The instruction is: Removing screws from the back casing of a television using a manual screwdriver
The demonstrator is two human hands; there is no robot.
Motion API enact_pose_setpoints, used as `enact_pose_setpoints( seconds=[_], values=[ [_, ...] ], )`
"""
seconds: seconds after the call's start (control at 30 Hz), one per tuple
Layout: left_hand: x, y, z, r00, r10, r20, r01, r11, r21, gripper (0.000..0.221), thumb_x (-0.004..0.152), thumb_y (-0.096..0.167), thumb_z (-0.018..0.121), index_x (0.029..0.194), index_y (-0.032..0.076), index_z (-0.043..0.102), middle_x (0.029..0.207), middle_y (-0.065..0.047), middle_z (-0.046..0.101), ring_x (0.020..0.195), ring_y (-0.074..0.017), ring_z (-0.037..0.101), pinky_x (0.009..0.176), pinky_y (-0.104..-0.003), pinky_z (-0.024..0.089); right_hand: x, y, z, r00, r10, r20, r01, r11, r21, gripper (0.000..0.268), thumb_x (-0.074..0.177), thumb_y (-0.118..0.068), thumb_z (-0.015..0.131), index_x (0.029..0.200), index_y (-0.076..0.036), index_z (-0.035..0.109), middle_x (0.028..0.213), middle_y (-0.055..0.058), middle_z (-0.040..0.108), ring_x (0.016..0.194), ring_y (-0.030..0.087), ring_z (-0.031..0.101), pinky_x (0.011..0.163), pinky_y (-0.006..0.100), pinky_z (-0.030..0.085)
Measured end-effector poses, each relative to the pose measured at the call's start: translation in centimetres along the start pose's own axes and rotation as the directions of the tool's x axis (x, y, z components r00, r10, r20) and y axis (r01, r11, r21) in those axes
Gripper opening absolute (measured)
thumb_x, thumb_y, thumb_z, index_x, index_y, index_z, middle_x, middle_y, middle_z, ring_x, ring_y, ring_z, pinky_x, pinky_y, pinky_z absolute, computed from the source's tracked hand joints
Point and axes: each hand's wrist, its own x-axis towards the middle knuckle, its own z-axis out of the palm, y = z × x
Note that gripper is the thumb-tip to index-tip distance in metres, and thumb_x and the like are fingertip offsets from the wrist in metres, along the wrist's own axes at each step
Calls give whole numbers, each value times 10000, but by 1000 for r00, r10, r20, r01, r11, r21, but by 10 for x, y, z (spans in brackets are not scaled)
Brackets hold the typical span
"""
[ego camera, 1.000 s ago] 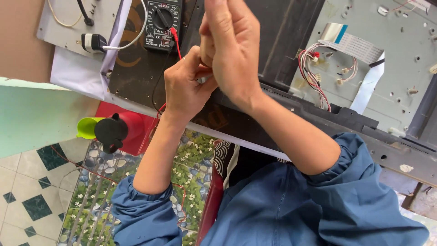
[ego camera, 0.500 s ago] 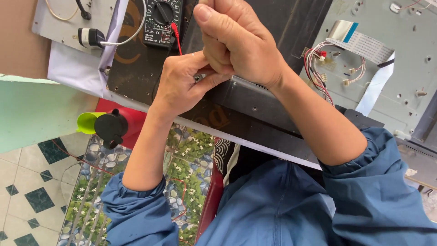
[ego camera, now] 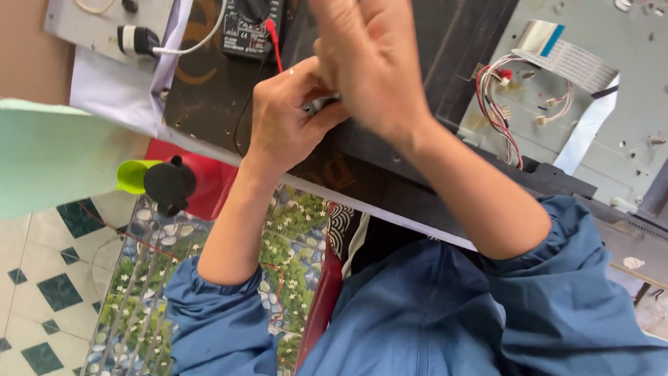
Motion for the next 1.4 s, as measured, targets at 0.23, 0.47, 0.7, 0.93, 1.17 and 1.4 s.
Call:
enact_pose_setpoints(
  seconds=[0.23,0.47,0.7,0.93,1.17,1.4],
  values=[
    [8,-5,-10,961,-104,257,166,958,-234,120,988,91,791,948,49,685,793,0,590,698,-96,454,640,-261,401,11,-14,-20,930,85,357,-87,996,-11,281,1098,-315,424,941,-84,394,514,0,358,412,68,314,410,217,243],
    [-6,-9,-4,997,-37,67,38,999,-14,125,960,123,762,950,44,666,818,-63,712,677,-202,624,655,-331,463,-1,-34,-15,953,13,302,46,981,-189,192,1096,-241,462,1039,-96,350,764,83,588,646,128,522,621,257,474],
    [0,0,5,999,-48,-10,48,999,18,303,907,77,733,790,79,453,668,-22,424,622,-183,333,598,-335,318,-18,-38,-1,998,5,59,17,928,-373,311,1063,-415,448,1004,-110,466,796,-29,491,698,68,499,665,228,423],
    [-4,-20,0,985,-143,99,156,978,-141,308,874,98,858,793,97,560,729,32,533,671,-84,484,630,-270,418,2,-23,-16,942,-19,336,51,995,-87,249,1078,-291,439,926,-102,380,694,-24,372,576,75,335,554,238,307],
    [-6,-26,2,987,-140,78,142,990,-19,315,865,208,874,703,100,627,609,28,579,594,-89,459,574,-304,383,11,-28,-26,859,146,491,-28,971,-239,293,1057,-384,454,958,-113,407,533,-31,491,525,48,414,541,206,337],
    [-10,-21,9,998,-68,9,69,998,-4,289,882,188,817,831,72,558,680,-27,497,632,-171,411,602,-347,378,-20,-30,-2,993,-78,90,94,976,-195,171,1072,-246,485,1001,-92,471,891,8,529,796,90,536,744,243,475]
  ],
)
